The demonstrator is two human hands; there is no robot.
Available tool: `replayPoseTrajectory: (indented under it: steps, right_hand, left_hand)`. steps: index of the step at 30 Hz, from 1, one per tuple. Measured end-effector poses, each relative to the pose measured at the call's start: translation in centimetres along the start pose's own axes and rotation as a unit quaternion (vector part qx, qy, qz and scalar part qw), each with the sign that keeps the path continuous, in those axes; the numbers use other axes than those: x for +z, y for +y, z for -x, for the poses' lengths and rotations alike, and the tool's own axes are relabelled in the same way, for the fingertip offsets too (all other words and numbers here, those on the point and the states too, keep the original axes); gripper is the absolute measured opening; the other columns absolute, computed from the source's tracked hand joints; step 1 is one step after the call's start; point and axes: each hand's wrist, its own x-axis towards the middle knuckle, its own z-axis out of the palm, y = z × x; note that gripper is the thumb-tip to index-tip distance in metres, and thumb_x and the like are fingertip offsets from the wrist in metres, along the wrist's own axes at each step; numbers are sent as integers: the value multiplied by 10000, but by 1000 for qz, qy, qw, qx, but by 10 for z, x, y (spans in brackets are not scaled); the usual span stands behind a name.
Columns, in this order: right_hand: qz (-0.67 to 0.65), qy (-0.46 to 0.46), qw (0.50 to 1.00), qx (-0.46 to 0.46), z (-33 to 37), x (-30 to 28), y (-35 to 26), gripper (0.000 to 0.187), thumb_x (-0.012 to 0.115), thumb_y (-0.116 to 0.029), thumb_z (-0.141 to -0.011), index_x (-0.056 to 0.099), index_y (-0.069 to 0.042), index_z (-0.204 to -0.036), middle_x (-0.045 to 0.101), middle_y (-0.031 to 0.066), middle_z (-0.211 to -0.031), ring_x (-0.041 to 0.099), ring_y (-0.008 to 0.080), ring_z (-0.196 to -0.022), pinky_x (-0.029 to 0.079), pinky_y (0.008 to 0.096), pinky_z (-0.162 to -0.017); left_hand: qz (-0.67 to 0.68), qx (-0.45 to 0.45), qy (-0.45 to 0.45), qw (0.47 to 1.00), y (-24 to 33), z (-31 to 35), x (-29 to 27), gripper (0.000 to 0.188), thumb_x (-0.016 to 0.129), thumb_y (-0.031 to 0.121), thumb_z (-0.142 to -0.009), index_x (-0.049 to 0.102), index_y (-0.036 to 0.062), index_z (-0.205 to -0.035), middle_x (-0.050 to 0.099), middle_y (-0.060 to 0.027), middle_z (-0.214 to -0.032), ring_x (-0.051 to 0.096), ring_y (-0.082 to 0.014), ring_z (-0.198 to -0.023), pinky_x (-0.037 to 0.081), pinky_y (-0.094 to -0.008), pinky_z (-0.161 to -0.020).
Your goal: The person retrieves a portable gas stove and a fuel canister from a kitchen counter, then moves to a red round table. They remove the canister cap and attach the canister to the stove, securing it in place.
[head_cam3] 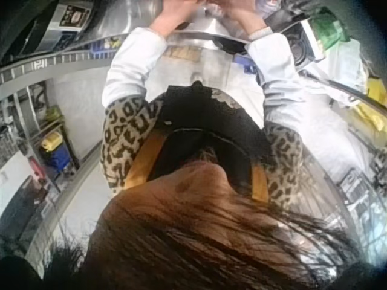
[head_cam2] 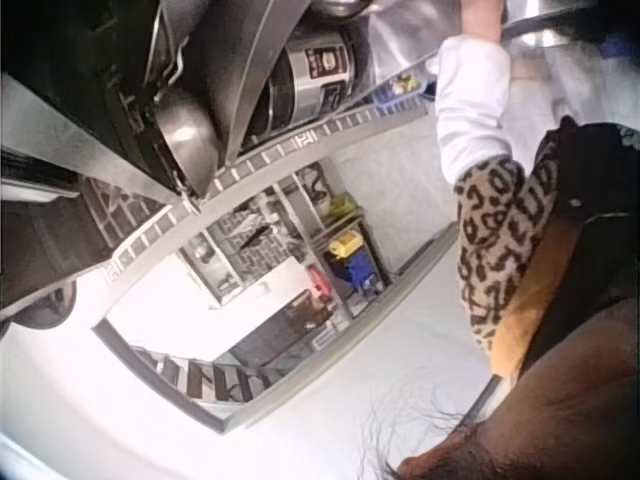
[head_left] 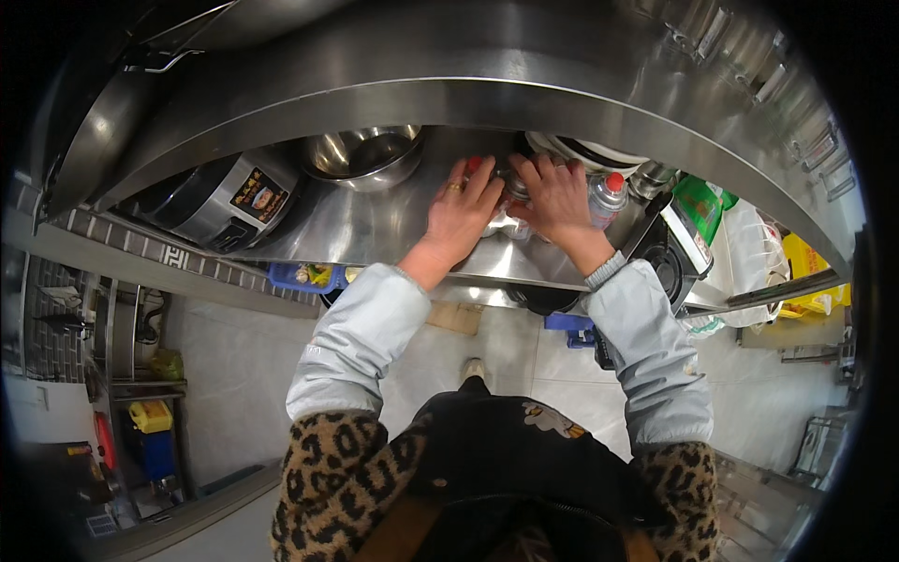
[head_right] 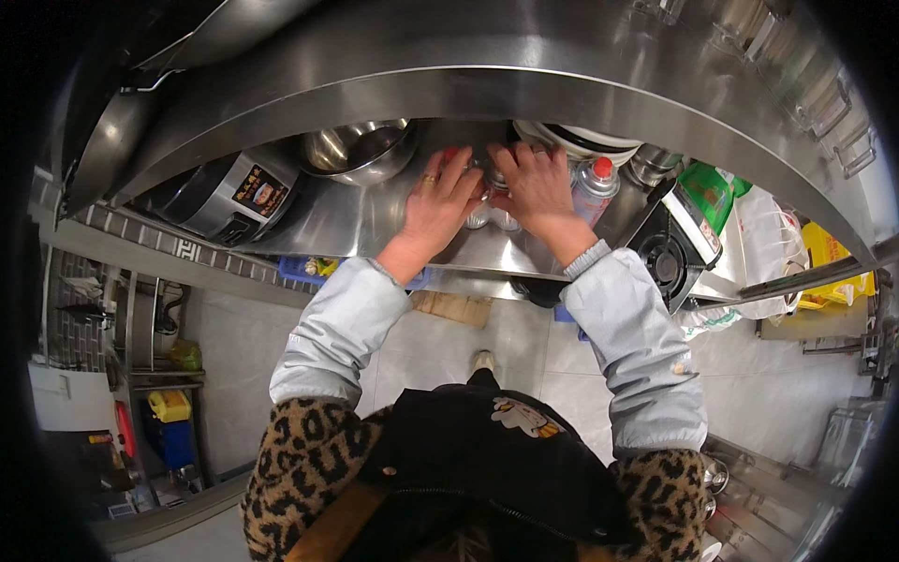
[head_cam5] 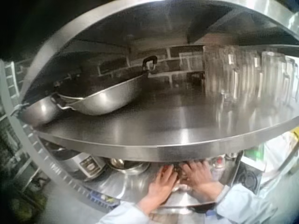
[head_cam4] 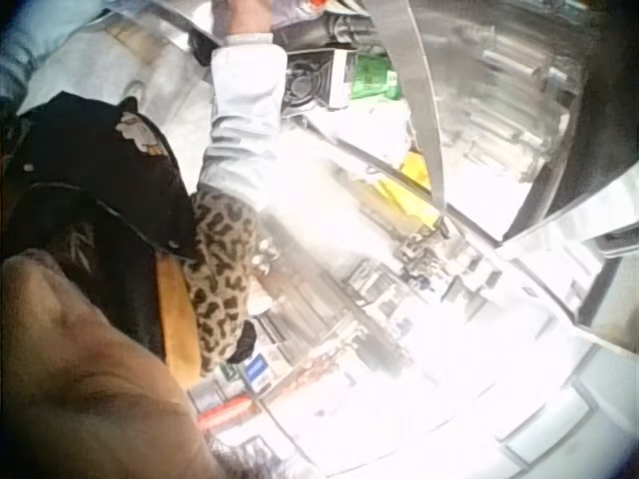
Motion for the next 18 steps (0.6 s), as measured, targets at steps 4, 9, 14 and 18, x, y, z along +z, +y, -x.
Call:
replayPoseTrajectory:
  steps: [4,9,14,18]
  right_hand:
    - [-6,18,1000,10,-5,4,-3,716,802,-381,-668,499,-213,-1294,571,56,-1117,545,243,-1078,338,453,-936]
    - [-18,11,999,36,-4,5,-5,659,800,-376,-668,520,-221,-1244,581,37,-1091,549,232,-1079,336,460,-952]
    - [-4,27,999,38,-5,9,-6,632,804,-354,-665,533,-219,-1220,585,36,-1082,555,234,-1072,340,452,-943]
    - [-24,39,999,29,-8,6,-3,632,807,-340,-658,535,-214,-1213,585,39,-1080,554,239,-1069,342,452,-934]
  left_hand:
    - [-32,-4,29,999,-1,-13,10,288,716,181,-734,599,124,-992,539,-66,-1270,552,-393,-1140,551,-440,-812]
    - [-43,-15,16,999,1,-15,13,354,779,230,-682,572,156,-959,537,-32,-1195,540,-369,-1133,555,-418,-780]
    - [-42,-28,-2,999,4,-15,9,335,773,208,-695,586,174,-970,516,-22,-1234,498,-358,-1175,559,-422,-767]
    - [17,-58,-13,998,7,-15,-3,391,773,195,-695,591,157,-1039,501,-20,-1274,480,-346,-1195,559,-425,-780]
